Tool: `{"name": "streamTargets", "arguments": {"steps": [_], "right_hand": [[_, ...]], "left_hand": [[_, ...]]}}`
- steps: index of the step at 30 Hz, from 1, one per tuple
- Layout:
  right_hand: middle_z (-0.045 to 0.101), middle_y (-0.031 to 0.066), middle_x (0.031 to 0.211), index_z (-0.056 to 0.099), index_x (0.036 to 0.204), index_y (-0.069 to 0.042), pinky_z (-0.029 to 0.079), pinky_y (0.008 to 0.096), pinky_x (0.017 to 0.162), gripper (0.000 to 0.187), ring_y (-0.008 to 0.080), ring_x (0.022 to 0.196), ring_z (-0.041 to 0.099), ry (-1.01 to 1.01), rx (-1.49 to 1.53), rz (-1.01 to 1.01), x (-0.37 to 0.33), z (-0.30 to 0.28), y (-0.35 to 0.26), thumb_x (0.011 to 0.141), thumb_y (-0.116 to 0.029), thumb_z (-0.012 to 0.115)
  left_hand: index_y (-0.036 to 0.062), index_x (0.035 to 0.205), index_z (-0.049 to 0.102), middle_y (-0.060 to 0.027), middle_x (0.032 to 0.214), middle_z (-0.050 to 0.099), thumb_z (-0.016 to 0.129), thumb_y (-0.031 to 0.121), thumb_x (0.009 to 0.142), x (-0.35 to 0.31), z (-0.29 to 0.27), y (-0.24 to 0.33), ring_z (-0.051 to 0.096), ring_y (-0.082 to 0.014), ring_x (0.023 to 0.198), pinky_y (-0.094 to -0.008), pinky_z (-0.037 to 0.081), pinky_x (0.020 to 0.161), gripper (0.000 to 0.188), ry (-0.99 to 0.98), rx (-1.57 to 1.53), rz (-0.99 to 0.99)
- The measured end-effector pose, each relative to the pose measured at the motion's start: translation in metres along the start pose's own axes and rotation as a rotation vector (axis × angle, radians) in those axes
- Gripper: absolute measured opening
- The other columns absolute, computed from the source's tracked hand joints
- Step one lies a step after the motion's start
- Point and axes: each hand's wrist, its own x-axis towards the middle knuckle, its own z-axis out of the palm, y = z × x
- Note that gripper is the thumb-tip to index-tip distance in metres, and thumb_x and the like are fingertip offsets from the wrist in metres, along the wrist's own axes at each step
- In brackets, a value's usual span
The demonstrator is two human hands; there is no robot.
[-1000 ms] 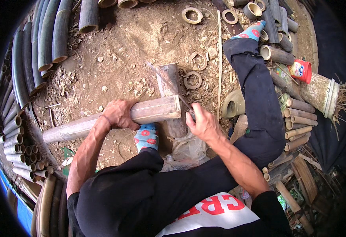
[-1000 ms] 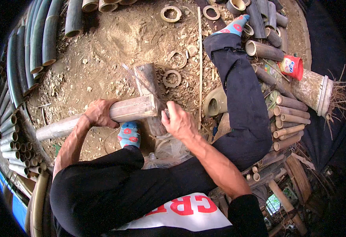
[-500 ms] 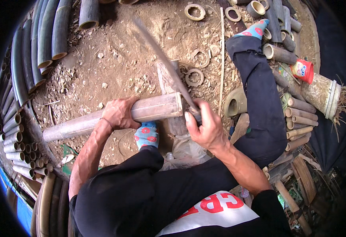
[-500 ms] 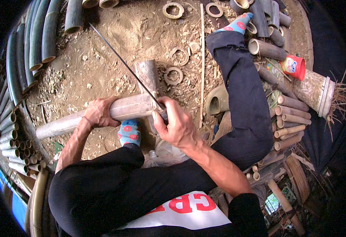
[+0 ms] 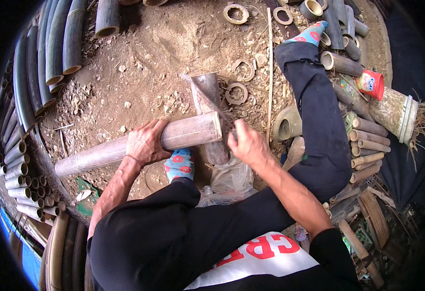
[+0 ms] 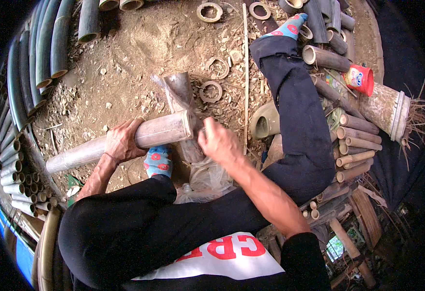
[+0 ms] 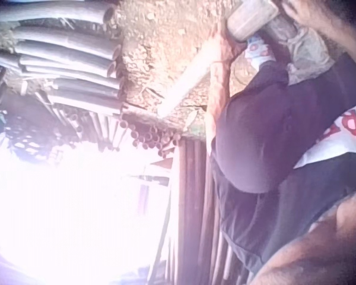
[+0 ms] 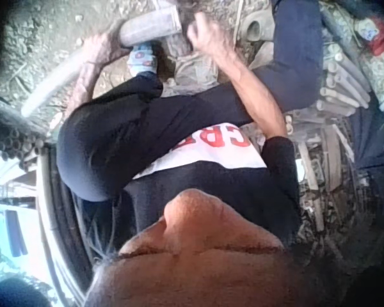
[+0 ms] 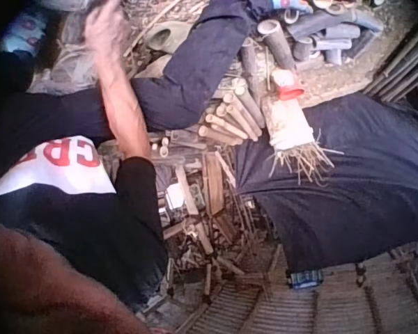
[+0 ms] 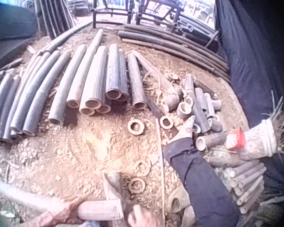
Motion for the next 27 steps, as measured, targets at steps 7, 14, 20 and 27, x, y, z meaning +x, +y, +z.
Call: {"name": "streamTargets", "arguments": {"steps": [7, 14, 20, 27], "right_hand": [[0.064, 0.02, 0.075, 0.054, 0.109, 0.003, 0.053, 0.0423, 0.054, 0.03, 0.035, 0.062, 0.067, 0.399, 0.415, -0.289, 0.002, -0.026, -0.035, 0.092, -0.02, 0.064], [0.064, 0.0205, 0.079, 0.053, 0.109, 0.003, 0.053, 0.0435, 0.054, 0.03, 0.0349, 0.062, 0.067, 0.091, 0.373, -0.085, 0.001, -0.023, -0.016, 0.094, -0.021, 0.061], [0.064, 0.0226, 0.081, 0.052, 0.108, 0.0, 0.053, 0.0447, 0.054, 0.027, 0.038, 0.063, 0.067, 0.078, 0.095, -0.121, -0.004, -0.014, -0.021, 0.093, -0.019, 0.064], [0.063, 0.0221, 0.076, 0.054, 0.108, 0.001, 0.053, 0.0435, 0.053, 0.027, 0.0385, 0.063, 0.067, 0.379, 0.396, -0.285, -0.011, -0.031, -0.045, 0.093, -0.019, 0.064]], "left_hand": [[0.0094, 0.121, 0.057, -0.0099, 0.107, 0.064, 0.082, 0.027, 0.054, -0.014, 0.014, 0.0, 0.062, -0.0305, 0.104, -0.0426, 0.049, 0.091, 0.073, 0.145, 0.097, -0.001], [0.0092, 0.124, 0.054, -0.01, 0.115, 0.063, 0.078, 0.022, 0.06, -0.018, 0.025, 0.007, 0.061, -0.0301, 0.106, -0.0424, 0.047, 0.091, 0.07, 0.28, 0.199, 0.015], [0.0092, 0.126, 0.055, -0.0111, 0.114, 0.064, 0.078, 0.021, 0.063, -0.02, 0.034, 0.009, 0.061, -0.0308, 0.103, -0.0425, 0.047, 0.091, 0.068, 0.384, 0.284, 0.04], [0.0089, 0.126, 0.055, -0.0109, 0.115, 0.063, 0.073, 0.017, 0.065, -0.022, 0.033, 0.012, 0.061, -0.0291, 0.105, -0.0416, 0.047, 0.092, 0.064, 0.384, 0.27, 0.019]]}}
